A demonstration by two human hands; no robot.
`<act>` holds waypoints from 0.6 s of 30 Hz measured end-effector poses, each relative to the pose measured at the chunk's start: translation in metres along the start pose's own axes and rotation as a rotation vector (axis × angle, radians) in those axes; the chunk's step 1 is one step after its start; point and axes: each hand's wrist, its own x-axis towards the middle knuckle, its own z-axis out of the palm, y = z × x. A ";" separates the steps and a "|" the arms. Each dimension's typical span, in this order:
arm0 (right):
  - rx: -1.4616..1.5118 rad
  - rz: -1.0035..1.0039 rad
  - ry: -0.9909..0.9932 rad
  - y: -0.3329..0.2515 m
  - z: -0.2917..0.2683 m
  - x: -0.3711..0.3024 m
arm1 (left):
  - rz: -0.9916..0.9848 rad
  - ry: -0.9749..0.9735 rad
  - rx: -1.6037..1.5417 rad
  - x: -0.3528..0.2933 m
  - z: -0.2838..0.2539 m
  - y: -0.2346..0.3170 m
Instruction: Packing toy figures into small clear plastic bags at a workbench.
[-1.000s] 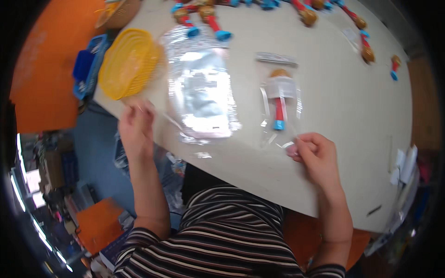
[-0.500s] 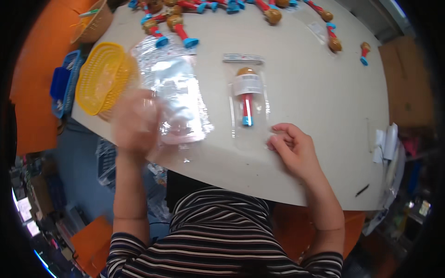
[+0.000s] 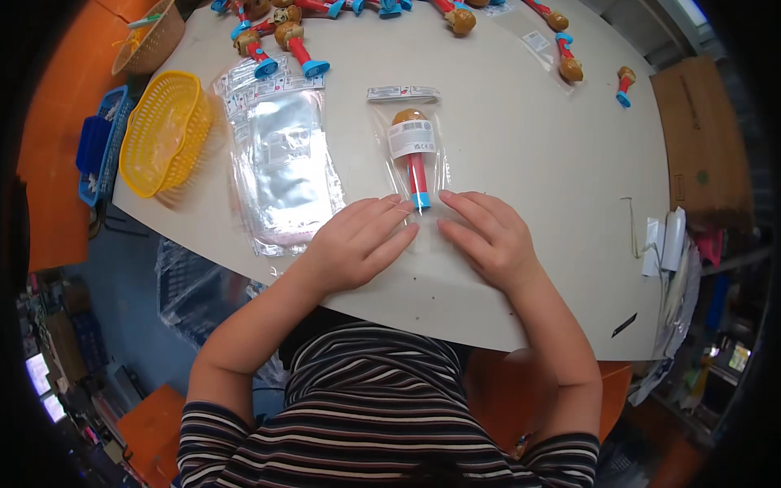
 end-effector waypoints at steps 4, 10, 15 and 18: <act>0.006 0.004 0.017 0.002 0.002 -0.002 | 0.073 -0.093 0.025 0.001 0.001 0.001; 0.168 0.073 0.029 0.006 0.004 0.000 | 0.067 -0.069 0.030 0.007 0.002 -0.001; 0.223 0.131 0.082 0.004 0.003 0.001 | 0.110 0.090 -0.015 0.011 0.012 0.004; 0.233 0.140 0.068 0.004 0.002 -0.001 | 0.124 0.066 -0.120 0.012 0.006 -0.001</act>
